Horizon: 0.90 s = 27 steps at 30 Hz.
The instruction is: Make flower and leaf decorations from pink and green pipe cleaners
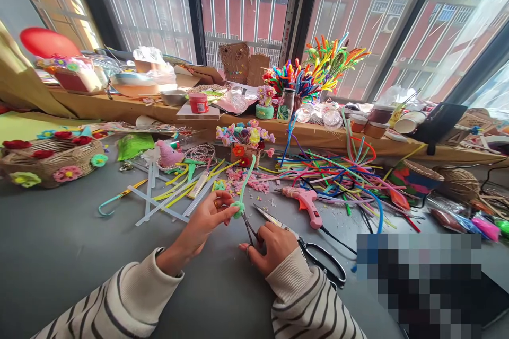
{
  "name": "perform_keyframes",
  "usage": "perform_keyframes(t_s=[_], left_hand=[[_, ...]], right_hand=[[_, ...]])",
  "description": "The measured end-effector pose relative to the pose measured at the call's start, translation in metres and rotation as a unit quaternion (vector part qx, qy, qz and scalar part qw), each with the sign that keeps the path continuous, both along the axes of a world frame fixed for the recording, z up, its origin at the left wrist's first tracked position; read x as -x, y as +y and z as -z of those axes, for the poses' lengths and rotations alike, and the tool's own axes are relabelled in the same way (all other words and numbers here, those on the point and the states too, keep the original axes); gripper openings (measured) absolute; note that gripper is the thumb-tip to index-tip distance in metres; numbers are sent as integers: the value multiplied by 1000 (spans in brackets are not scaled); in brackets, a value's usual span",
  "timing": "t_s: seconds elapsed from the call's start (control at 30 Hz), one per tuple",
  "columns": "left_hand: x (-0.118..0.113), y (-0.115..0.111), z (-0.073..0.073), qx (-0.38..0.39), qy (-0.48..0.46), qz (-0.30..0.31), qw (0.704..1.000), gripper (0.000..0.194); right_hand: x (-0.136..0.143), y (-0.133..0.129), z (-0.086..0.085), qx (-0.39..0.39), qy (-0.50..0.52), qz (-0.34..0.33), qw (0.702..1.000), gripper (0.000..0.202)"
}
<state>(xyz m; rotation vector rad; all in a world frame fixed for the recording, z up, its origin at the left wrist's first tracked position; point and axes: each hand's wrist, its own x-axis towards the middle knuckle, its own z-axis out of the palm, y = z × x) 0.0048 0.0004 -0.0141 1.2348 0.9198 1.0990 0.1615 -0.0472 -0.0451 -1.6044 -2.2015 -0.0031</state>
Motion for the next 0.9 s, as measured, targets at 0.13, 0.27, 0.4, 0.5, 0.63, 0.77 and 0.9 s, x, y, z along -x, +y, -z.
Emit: perform_keyframes(t_s=[0.13,0.27,0.4,0.5,0.63,0.77,0.9], left_hand=[[0,0,-1,-20,3,3,1000,30],[0,-1,-1,-20,-2,-1,1000,31],[0,-1,-1,-13,-7,-12,1000,31],[-1,-1,0,-13,-18,-18,1000,29],[-1,-1,0,-8,-30,-25,999,27],[-1,-1,-1,-3,-50,-27,998,26],[-2,-2,-2,7,-67,-13,998,25]], right_hand=[[0,0,0,11,5,-11,1000,34],[0,0,1,11,27,-26,999,34],[1,5,9,-3,56,-29,998,36],[3,9,16,-4,87,-36,996,39],[4,10,14,15,121,-31,992,38],[5,5,4,40,141,-16,989,36],[8,3,3,71,143,-42,986,36]])
